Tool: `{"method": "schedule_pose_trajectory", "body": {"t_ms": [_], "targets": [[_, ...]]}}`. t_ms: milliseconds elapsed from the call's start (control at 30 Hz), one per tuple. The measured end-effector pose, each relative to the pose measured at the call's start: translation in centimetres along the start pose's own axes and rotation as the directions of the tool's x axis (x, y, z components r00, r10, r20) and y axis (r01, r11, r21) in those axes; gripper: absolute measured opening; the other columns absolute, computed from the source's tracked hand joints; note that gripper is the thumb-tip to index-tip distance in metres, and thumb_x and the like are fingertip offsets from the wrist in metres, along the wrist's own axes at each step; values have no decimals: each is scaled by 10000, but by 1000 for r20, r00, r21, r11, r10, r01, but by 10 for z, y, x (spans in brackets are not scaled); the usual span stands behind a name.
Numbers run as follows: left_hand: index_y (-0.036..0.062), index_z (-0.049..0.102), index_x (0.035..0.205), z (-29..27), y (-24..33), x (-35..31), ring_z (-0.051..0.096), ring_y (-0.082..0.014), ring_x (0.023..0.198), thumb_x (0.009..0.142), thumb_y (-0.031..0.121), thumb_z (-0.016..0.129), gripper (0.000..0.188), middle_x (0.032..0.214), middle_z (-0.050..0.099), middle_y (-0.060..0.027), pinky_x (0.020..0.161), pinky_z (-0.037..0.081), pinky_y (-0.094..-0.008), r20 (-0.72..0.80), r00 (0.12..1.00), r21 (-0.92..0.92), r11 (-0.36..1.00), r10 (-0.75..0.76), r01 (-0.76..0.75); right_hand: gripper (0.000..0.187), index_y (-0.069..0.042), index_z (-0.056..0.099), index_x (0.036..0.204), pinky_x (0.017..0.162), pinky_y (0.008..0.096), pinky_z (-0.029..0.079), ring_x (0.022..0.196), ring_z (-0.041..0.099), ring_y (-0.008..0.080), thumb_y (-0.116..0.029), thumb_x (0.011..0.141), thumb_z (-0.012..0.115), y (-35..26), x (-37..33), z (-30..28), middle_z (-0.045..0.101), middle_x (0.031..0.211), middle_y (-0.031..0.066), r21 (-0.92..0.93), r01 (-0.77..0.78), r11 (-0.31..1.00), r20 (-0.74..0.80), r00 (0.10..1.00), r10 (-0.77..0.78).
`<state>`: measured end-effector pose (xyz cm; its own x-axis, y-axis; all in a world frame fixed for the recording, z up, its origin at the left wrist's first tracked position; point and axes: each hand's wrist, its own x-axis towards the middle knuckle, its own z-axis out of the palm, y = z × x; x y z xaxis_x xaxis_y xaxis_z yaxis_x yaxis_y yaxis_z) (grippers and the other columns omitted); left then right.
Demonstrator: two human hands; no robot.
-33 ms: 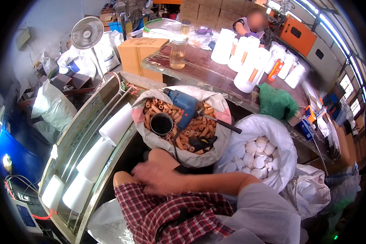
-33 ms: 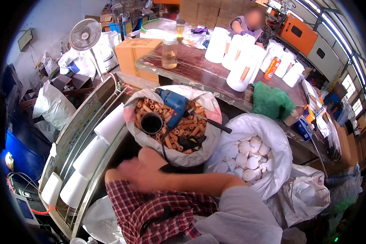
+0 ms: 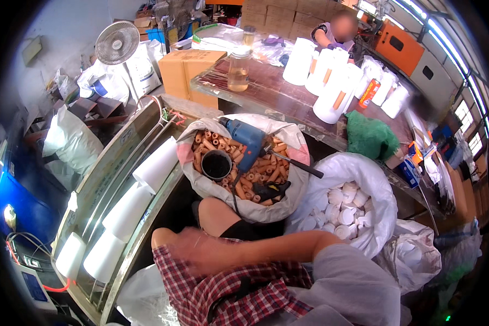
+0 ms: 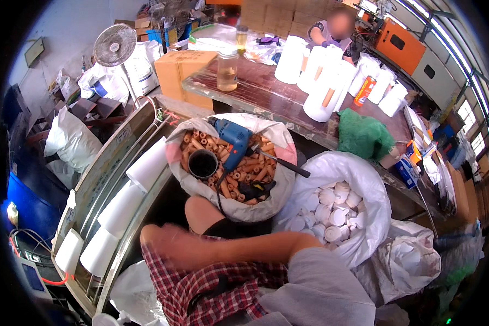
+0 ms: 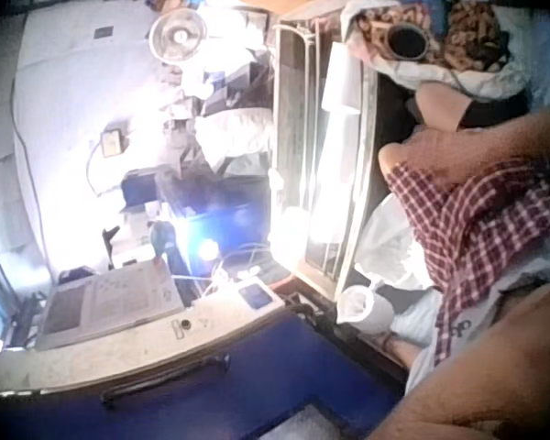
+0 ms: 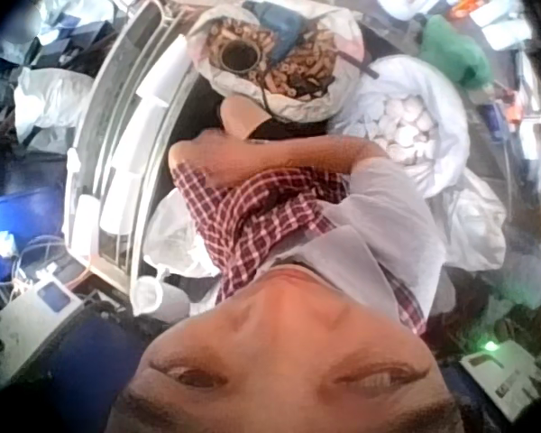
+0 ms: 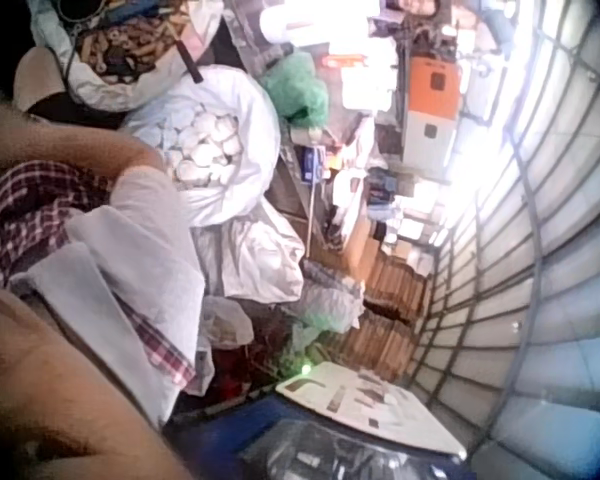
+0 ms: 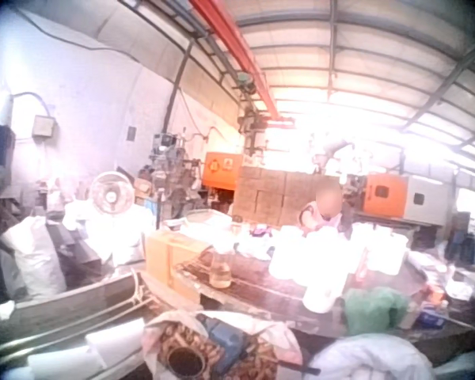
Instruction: The person assembles white plastic components by inserting small wooden pegs, drilling holes with a power drill, and fitting parts together by hand at an industrial workstation.
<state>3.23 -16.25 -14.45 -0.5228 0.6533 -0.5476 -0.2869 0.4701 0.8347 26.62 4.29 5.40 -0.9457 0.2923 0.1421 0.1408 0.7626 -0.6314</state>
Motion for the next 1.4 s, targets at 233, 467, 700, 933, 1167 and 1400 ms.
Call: {"method": "schedule_pose_trajectory", "body": {"t_ms": [233, 467, 700, 933, 1167, 1400], "targets": [[89, 398, 1318, -7, -10, -6, 420, -238, 1197, 916, 447, 382, 538, 1320, 449, -65, 1002, 305, -426, 13, 997, -209, 975, -74, 75, 730, -43, 322, 1368, 1075, 601, 32, 1258, 365, 334, -324, 766, 625, -44, 41, 132, 488, 1232, 153, -103, 743, 661, -266, 620, -738], [73, 408, 1306, -21, -26, -9, 441, -240, 1178, 927, 449, 365, 536, 1302, 466, -70, 992, 330, -413, -12, 990, -294, 947, -141, 132, 713, 14, 325, 1337, 1079, 587, 44, 1033, 547, 299, -277, 764, 633, -30, 39, 180, 579, 1002, 118, -62, 628, 775, -168, 759, -629], [57, 419, 1294, -30, -36, -16, 462, -242, 1159, 939, 451, 349, 536, 1285, 483, -75, 982, 354, -400, -24, 985, -336, 929, -172, 154, 693, -13, 345, 1331, 1089, 558, 38, 1064, 546, 294, -258, 751, 635, -40, 48, 175, 584, 1019, 115, 137, 585, 799, 107, 793, -599], [41, 429, 1283, -37, -43, -20, 483, -245, 1140, 950, 453, 333, 538, 1267, 500, -80, 972, 379, -387, -42, 983, -391, 908, -181, 151, 551, -142, 406, 1352, 989, 605, 254, 1040, 537, 254, -397, 870, 488, -37, 47, 193, 625, 1080, 102, -88, 764, 639, 84, 645, -759], [24, 439, 1271, -71, -61, -46, 505, -247, 1121, 962, 455, 316, 544, 1250, 517, -86, 962, 404, -374, -67, 989, -543, 836, -133, 76, 544, -49, 427, 1260, 1084, 578, 121, 1137, 463, 287, -186, 746, 538, -37, 42, 186, 572, 1046, 109, 48, 732, 680, -41, 682, -730], [27, 443, 1274, -100, 8, -49, 504, -239, 1131, 964, 477, 306, 563, 1249, 523, -92, 964, 408, -371, -292, 937, -744, 570, 193, -349, 550, -116, 424, 1307, 1067, 547, 167, 1311, 302, 279, -123, 776, 565, -9, 62, 138, 356, 1396, 109, -135, 463, 876, -206, 852, -482]]}}
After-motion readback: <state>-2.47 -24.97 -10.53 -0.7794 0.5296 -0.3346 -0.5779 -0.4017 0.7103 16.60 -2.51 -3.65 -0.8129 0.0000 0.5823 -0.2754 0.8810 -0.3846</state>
